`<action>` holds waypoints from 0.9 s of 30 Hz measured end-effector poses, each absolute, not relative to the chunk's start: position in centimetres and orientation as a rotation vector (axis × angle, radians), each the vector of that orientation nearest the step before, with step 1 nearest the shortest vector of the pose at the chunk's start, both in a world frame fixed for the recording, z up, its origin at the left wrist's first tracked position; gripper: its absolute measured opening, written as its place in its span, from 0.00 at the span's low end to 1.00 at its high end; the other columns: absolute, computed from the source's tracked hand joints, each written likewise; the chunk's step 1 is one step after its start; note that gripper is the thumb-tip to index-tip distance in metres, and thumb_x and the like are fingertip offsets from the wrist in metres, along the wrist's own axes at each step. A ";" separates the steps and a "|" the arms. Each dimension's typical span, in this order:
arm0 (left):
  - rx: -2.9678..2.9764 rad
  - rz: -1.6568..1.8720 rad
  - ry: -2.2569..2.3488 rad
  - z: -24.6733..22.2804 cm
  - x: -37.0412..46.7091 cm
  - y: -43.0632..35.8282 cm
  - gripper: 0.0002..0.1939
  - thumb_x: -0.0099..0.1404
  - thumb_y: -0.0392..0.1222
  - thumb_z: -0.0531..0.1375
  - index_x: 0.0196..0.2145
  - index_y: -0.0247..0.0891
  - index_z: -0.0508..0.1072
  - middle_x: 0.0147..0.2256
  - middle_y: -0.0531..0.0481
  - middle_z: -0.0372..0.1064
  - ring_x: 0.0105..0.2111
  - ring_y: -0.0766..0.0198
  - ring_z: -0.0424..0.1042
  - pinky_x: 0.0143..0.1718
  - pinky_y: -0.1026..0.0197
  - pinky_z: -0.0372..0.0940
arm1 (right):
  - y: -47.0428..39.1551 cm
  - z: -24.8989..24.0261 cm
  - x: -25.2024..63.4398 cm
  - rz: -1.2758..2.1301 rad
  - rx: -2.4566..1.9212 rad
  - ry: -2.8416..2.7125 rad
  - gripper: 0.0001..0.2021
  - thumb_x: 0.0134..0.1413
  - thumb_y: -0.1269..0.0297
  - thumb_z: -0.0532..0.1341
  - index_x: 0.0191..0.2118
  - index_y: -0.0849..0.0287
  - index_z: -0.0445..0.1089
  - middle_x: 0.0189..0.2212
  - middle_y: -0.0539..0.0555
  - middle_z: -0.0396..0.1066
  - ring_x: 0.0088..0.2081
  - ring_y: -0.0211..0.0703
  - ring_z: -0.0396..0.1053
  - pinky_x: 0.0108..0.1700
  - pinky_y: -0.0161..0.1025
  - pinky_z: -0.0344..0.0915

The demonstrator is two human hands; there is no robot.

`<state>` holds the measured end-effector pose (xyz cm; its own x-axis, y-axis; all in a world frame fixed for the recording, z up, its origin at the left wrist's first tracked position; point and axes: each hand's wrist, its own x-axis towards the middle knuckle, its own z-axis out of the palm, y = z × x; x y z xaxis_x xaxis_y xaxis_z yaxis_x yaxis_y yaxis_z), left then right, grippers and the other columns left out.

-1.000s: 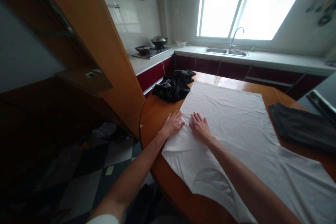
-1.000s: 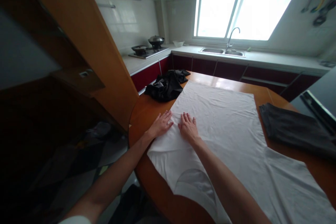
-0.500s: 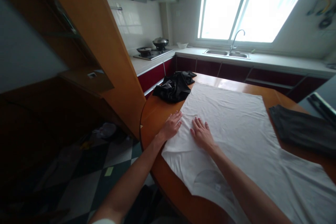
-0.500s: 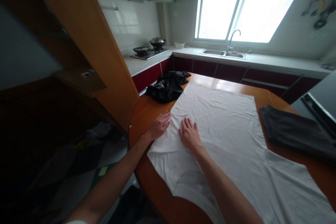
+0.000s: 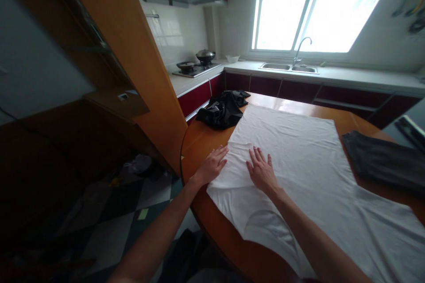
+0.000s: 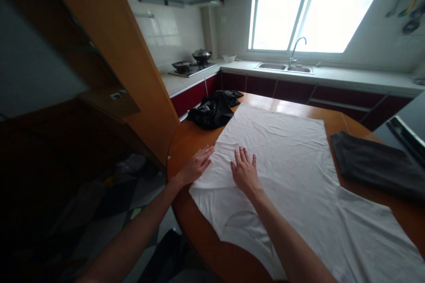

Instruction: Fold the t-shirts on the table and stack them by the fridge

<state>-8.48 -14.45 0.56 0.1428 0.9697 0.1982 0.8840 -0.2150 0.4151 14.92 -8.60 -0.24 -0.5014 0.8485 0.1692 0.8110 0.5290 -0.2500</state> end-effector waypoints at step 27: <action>2.069 0.738 1.749 2.7 -10.3 -25.1 0.04 0.67 0.39 0.62 0.38 0.41 0.77 0.40 0.49 0.71 0.40 0.62 0.72 0.44 0.61 0.67 | -9.4 -1.7 16.4 0.291 -1.399 -2.571 0.29 0.70 0.59 0.47 0.72 0.61 0.52 0.73 0.60 0.44 0.73 0.52 0.40 0.71 0.57 0.37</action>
<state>-10.27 -25.11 2.74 0.1110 0.9786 0.1731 0.8067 -0.1904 0.5594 16.44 -9.40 -1.72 -0.5320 0.8429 0.0807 0.8036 0.5326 -0.2656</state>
